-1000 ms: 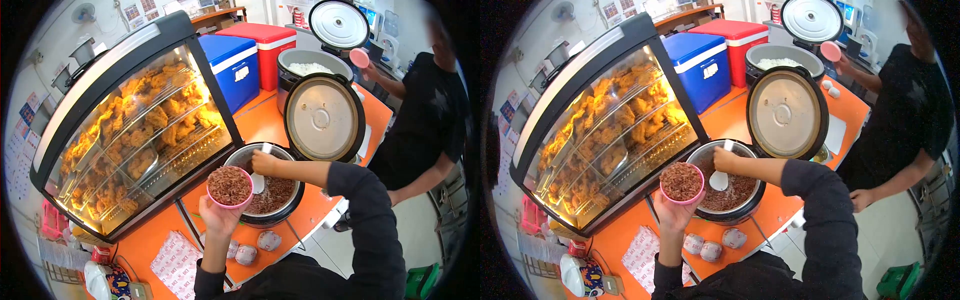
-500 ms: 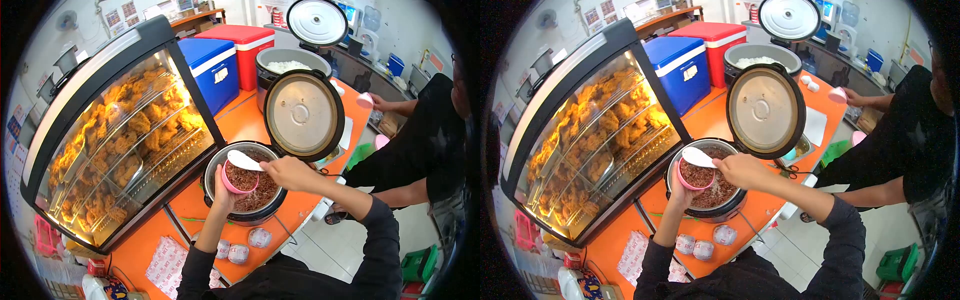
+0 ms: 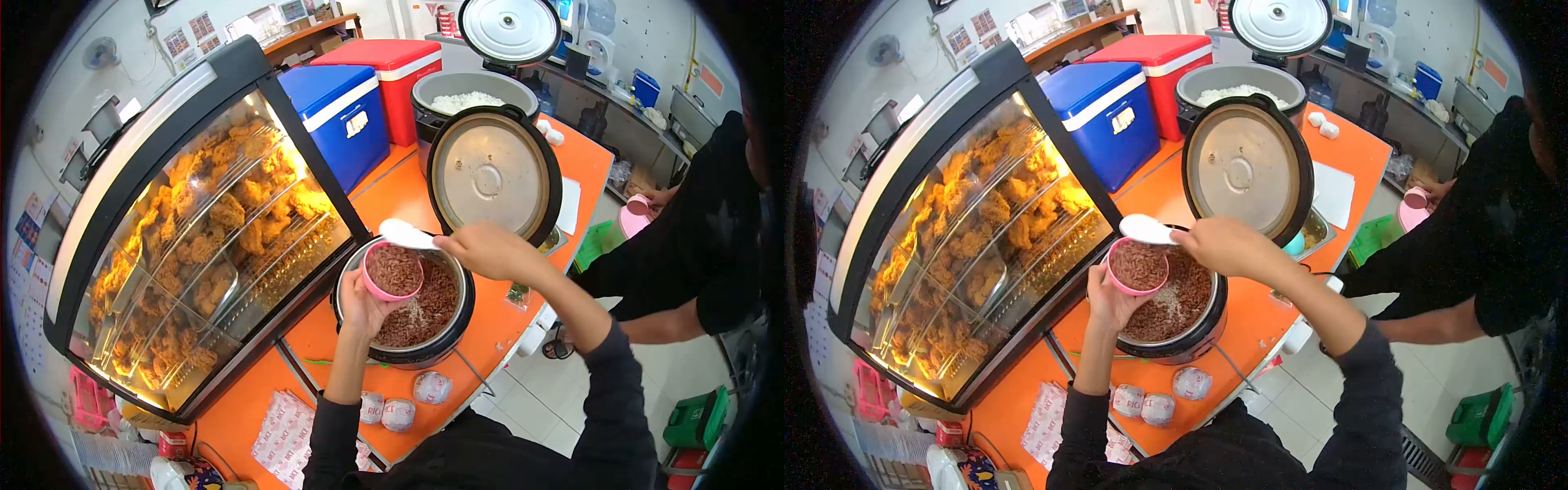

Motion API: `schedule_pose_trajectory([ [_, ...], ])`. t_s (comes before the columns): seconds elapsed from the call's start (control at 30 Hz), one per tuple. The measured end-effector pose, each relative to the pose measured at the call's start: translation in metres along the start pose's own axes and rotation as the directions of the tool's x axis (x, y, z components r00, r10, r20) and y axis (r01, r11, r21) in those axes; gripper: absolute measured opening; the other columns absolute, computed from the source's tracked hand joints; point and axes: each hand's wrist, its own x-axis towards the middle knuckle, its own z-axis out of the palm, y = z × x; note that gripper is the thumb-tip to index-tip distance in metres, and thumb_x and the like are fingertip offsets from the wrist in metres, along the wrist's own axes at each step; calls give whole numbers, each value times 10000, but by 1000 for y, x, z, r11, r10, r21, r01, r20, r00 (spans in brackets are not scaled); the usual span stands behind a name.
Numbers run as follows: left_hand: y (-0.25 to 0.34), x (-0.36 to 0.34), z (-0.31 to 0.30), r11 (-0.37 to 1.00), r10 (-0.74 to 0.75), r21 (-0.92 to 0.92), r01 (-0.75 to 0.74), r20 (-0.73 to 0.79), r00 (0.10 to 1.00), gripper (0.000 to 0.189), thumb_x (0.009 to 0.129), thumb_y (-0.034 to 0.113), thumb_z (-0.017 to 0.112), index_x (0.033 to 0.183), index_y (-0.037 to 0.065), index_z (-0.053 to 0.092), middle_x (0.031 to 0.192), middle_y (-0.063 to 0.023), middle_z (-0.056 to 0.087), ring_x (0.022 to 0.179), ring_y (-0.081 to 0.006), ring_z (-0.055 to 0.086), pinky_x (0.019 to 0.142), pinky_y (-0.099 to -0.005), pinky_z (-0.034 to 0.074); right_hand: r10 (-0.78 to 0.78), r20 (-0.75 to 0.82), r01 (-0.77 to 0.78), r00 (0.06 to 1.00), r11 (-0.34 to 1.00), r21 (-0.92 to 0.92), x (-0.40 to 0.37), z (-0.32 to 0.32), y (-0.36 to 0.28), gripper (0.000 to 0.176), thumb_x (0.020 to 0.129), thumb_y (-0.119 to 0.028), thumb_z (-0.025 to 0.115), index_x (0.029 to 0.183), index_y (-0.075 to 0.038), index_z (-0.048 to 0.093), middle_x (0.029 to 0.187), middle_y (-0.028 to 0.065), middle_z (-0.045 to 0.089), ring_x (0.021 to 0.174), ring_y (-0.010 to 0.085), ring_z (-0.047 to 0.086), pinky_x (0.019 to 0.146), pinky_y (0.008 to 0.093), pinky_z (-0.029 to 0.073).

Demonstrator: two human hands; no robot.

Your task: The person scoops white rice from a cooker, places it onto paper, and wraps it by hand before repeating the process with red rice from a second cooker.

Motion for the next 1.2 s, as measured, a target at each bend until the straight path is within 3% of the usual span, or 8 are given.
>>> schedule_pose_trajectory([
  [0.07,-3,7,-11,979,74,-192,-67,29,997,553,854,369,260,1282,32,354,1224,-164,475,1091,-307,510,832,-463,496,23,-30,-22,999,999,40,6,41,14,546,927,-377,341,655,21,596,652,231,587,614,426,572,615,493,459],
  [0.27,4,13,-9,981,66,195,-15,-255,965,415,922,438,287,1112,105,445,1032,-87,569,907,-213,593,749,-383,521,20,-130,-13,991,999,53,-3,112,-12,531,922,-365,348,662,15,614,659,242,593,663,407,602,619,484,487],
  [0.5,10,-9,-19,956,-267,149,254,72,961,622,884,505,247,1346,89,243,1217,-178,482,1107,-376,495,786,-483,496,-278,-207,196,938,918,-344,13,45,-7,482,882,-403,439,624,-37,617,577,146,591,551,294,612,489,388,489],
  [0.67,2,-10,-7,943,21,-331,-32,-36,999,472,843,331,320,1224,73,426,1203,-157,489,1082,-320,511,800,-523,475,-271,-239,226,933,954,-199,7,71,-3,507,918,-355,366,634,3,584,602,213,576,613,393,585,580,459,480],
  [0.73,-9,2,-10,981,57,-155,-114,-329,943,423,866,364,351,1117,63,508,1101,-116,556,1002,-268,549,815,-474,476,5,-111,0,994,999,46,2,108,-18,481,918,-347,377,702,8,619,691,232,606,685,416,602,610,490,491],
  [0.93,-5,-10,-15,901,294,-203,-383,-364,884,396,892,352,347,1069,54,539,1045,-93,594,982,-227,564,840,-404,472,-185,-100,191,978,980,57,10,71,-13,509,908,-419,357,718,-30,624,715,212,616,703,380,611,618,484,479],
  [1.13,-5,-76,-26,577,397,-654,-490,-301,867,399,870,373,385,1137,106,514,1166,-114,531,1101,-321,487,980,-577,303,-65,38,75,997,856,-511,52,100,26,336,777,-386,597,792,-54,653,733,124,627,720,286,619,615,401,480],
  [1.2,-6,-107,-16,556,394,-605,-571,-413,821,430,850,413,438,1148,111,515,1175,-89,531,1130,-323,464,1018,-565,250,-200,-24,132,979,725,-676,50,118,15,298,762,-310,629,932,-65,643,1030,115,513,975,246,504,828,445,394],
])
